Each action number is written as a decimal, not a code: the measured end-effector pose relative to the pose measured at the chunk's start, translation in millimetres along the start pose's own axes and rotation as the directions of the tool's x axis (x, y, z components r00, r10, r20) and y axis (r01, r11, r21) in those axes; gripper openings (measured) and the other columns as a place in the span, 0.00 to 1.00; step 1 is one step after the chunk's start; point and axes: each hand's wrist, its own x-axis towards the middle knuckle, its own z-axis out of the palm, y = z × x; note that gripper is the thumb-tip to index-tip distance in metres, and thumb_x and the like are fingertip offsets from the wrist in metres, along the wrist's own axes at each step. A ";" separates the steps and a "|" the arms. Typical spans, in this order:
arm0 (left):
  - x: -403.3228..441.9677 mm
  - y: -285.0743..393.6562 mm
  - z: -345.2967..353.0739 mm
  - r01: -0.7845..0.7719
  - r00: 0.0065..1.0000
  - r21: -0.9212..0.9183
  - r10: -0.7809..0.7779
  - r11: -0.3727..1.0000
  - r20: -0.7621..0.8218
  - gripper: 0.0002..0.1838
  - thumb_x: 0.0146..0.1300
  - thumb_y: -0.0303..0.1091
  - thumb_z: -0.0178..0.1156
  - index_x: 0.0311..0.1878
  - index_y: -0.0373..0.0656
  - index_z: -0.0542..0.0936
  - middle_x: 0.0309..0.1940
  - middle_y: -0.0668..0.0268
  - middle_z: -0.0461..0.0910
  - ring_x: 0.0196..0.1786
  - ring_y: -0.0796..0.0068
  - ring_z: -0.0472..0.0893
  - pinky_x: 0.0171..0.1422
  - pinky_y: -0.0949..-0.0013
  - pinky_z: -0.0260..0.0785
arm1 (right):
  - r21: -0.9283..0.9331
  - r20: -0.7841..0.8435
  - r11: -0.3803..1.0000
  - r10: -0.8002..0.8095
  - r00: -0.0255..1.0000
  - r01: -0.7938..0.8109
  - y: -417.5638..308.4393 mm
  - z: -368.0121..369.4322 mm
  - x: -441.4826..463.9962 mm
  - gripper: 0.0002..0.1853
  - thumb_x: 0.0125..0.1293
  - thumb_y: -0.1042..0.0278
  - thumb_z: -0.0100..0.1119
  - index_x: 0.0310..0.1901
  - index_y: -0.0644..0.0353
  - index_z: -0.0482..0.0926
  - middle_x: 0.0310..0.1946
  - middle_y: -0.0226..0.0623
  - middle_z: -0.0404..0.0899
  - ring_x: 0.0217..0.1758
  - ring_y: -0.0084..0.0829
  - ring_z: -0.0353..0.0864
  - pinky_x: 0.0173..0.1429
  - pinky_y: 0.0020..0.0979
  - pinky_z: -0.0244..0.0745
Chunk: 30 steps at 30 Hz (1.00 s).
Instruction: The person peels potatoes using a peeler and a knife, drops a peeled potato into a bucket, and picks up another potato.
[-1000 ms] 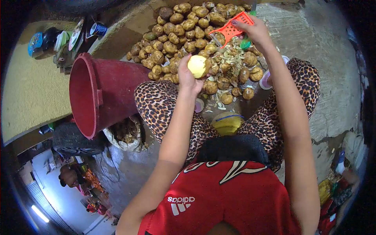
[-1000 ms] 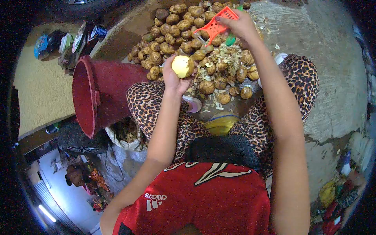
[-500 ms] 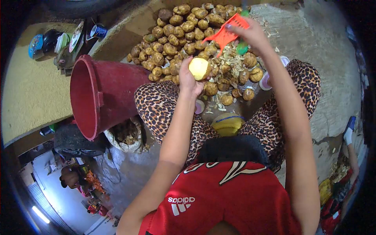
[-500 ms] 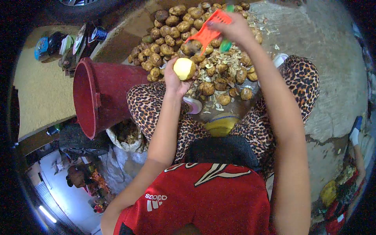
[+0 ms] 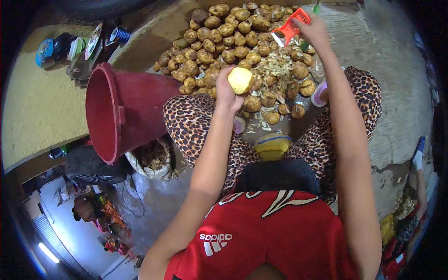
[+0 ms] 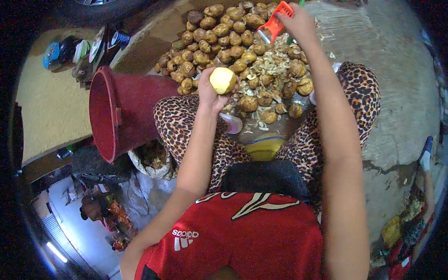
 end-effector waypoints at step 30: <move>7.6 1.4 0.7 -0.022 0.987 -0.104 0.005 0.994 -0.162 0.19 0.61 0.49 0.51 0.44 0.42 0.70 0.36 0.63 0.77 0.34 0.68 0.79 0.33 0.69 0.75 | 0.650 0.378 0.582 0.311 0.872 -0.489 -45.0 6.8 -21.7 0.16 0.50 0.64 0.67 0.37 0.64 0.76 0.27 0.31 0.79 0.30 0.20 0.77 0.35 0.23 0.72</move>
